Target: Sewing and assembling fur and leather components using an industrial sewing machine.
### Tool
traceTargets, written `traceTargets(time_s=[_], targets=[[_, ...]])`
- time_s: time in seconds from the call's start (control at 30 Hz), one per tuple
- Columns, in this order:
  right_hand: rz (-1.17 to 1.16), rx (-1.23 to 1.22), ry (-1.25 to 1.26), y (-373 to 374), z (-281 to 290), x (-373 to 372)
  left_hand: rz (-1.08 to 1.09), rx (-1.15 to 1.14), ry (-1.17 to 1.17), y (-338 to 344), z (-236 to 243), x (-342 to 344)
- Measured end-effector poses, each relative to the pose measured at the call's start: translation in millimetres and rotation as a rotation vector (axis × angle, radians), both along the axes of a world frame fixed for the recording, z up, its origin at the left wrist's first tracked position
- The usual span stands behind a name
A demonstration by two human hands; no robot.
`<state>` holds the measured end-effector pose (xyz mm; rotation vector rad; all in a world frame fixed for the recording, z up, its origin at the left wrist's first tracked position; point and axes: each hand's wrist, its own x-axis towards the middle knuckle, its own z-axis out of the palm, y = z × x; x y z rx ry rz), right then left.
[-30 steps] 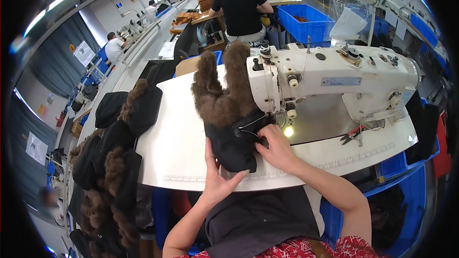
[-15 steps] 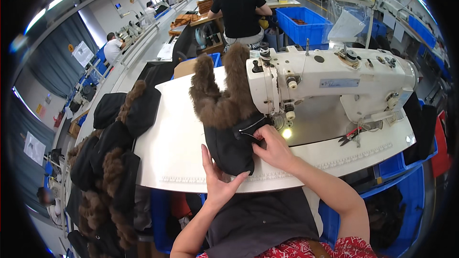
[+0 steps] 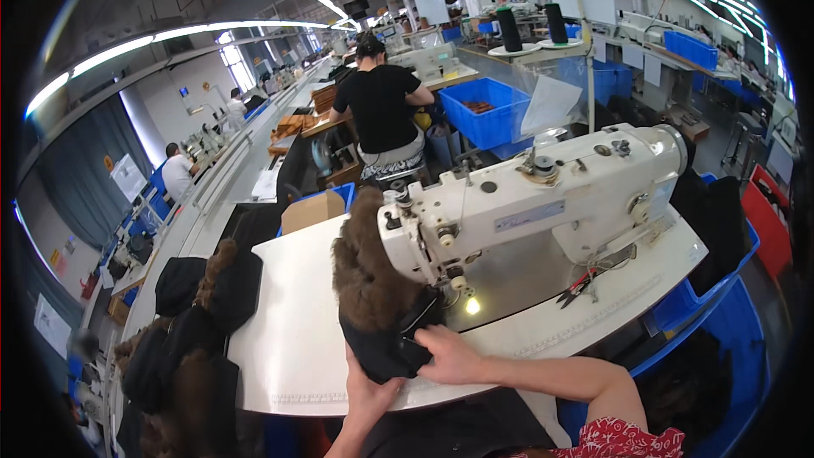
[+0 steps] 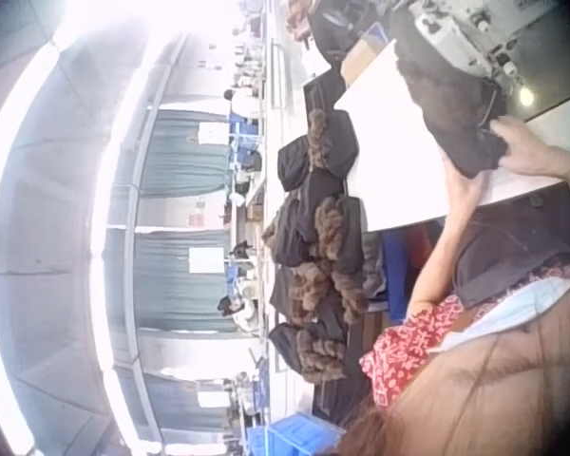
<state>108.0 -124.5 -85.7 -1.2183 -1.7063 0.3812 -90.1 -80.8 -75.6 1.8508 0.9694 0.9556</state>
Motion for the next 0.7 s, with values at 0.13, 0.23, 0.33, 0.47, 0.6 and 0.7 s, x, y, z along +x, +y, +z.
traceTargets(time_s=[0.13, 0.23, 0.33, 0.47, 0.6, 0.7], targets=[[-0.059, -0.130, 0.207, -26, 14, -13, 0.116, 0.205, -0.070, 17, -13, 24], [-0.059, -0.094, 0.413, -31, 23, -34, 0.250, 0.198, -0.282, 22, -16, 58], [-0.040, -0.020, 0.576, -31, 8, -51, 0.362, 0.122, -0.537, 27, -23, 82], [-0.013, 0.032, 0.564, -24, -7, -53, 0.255, -0.158, -0.648, 25, -10, 82], [-0.182, 0.010, 0.260, -34, 1, -36, 0.090, -0.477, -0.766, 9, 12, 56], [-0.294, -0.014, 0.216, -36, 6, -23, -0.108, -0.330, -0.796, -10, 6, 49]])
